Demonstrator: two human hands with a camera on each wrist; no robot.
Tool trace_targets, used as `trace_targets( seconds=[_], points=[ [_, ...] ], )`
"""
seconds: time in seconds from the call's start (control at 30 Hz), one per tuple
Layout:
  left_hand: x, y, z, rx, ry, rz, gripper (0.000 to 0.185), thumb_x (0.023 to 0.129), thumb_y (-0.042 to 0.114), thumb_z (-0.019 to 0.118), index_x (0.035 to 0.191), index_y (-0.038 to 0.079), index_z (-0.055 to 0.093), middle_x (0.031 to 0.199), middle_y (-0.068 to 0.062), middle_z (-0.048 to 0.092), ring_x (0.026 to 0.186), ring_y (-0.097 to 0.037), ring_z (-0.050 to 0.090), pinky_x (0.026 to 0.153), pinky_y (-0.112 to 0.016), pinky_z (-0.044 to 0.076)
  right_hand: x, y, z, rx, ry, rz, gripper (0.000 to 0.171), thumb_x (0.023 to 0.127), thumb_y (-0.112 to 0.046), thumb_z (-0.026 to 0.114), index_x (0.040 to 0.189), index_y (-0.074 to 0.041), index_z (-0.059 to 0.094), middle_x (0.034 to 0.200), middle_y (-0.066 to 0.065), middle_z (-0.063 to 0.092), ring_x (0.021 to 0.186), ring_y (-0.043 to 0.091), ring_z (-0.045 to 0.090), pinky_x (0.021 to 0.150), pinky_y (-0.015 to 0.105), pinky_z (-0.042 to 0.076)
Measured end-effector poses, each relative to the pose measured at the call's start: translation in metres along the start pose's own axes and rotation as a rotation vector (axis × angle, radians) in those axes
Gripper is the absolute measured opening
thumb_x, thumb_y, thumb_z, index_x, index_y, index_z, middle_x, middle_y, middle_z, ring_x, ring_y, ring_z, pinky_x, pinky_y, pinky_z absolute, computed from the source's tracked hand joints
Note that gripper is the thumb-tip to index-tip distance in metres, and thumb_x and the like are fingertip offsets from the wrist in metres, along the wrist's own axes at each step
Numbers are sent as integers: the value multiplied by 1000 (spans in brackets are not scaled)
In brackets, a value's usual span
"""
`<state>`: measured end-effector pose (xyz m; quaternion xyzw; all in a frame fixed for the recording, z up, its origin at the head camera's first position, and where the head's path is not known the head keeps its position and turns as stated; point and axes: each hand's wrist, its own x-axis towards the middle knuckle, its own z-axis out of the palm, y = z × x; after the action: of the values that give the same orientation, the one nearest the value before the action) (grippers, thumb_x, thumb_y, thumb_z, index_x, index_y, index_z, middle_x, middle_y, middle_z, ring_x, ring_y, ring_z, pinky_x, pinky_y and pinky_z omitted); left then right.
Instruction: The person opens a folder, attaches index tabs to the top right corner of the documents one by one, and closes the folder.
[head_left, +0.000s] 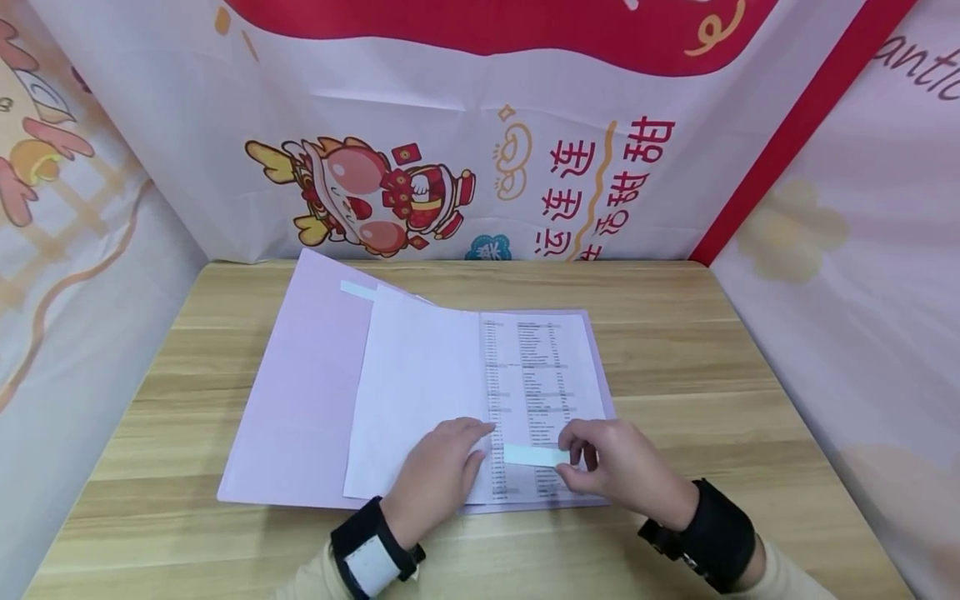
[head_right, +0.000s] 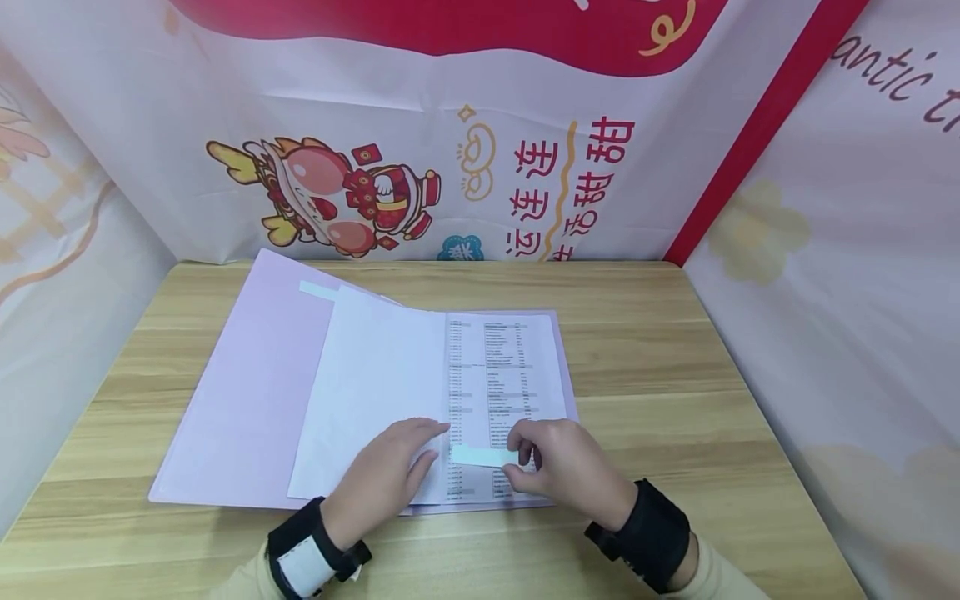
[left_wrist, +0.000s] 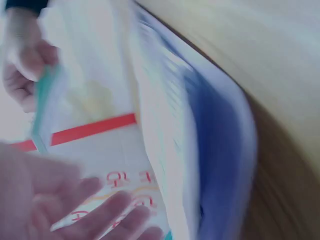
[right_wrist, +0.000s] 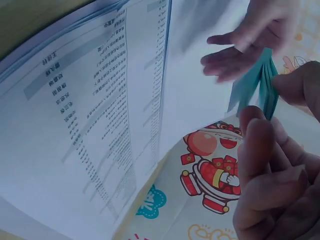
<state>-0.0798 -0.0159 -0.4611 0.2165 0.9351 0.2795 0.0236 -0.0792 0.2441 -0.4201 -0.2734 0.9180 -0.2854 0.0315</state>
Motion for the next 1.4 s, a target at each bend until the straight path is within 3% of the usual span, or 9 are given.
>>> trace_targets(
  seconds=[0.2, 0.3, 0.47, 0.8, 1.1, 1.4],
  points=[
    [6, 4, -12, -556, -20, -107, 37, 108, 33, 51, 133, 10, 65, 112, -5, 72, 97, -20, 68, 77, -33, 58, 7, -5, 2, -57, 69, -50, 17, 81, -12, 83, 90, -15, 69, 78, -10, 62, 66, -1, 52, 57, 18, 48],
    [8, 5, -15, -694, -39, -132, 37, 106, 37, 55, 126, 8, 69, 98, -4, 71, 84, -24, 68, 65, -28, 57, 11, -6, 4, -99, 115, -89, 18, 80, -11, 84, 89, -14, 68, 78, -9, 63, 65, 0, 52, 57, 17, 48],
    [9, 5, -15, -728, -26, -142, 25, 102, 27, 65, 115, 7, 73, 90, -8, 71, 75, -32, 68, 56, -28, 54, 14, -4, 8, -136, 169, -130, 21, 79, -11, 85, 89, -14, 67, 80, -8, 66, 65, 5, 55, 58, 16, 48],
    [11, 5, -12, -740, 16, -154, 15, 100, 23, 67, 102, 10, 75, 83, -8, 71, 70, -37, 67, 54, -28, 54, 17, 1, 11, -171, 198, -131, 25, 77, -18, 88, 92, -17, 68, 86, -9, 68, 71, 6, 59, 63, 19, 51],
    [14, 10, -15, -826, 67, -189, 18, 99, 20, 69, 96, 3, 73, 82, -13, 70, 65, -19, 65, 56, -28, 57, 22, 6, 16, -126, 250, -129, 39, 84, -26, 85, 118, -13, 75, 105, -1, 71, 84, 12, 66, 69, 27, 58],
    [16, 10, -17, -849, 54, -217, 20, 99, 21, 68, 97, 2, 73, 82, -7, 71, 68, -17, 65, 58, -26, 56, 20, 5, 18, -152, 246, -127, 35, 88, -24, 82, 122, -16, 76, 104, -2, 69, 83, 8, 63, 66, 20, 54]
  ],
)
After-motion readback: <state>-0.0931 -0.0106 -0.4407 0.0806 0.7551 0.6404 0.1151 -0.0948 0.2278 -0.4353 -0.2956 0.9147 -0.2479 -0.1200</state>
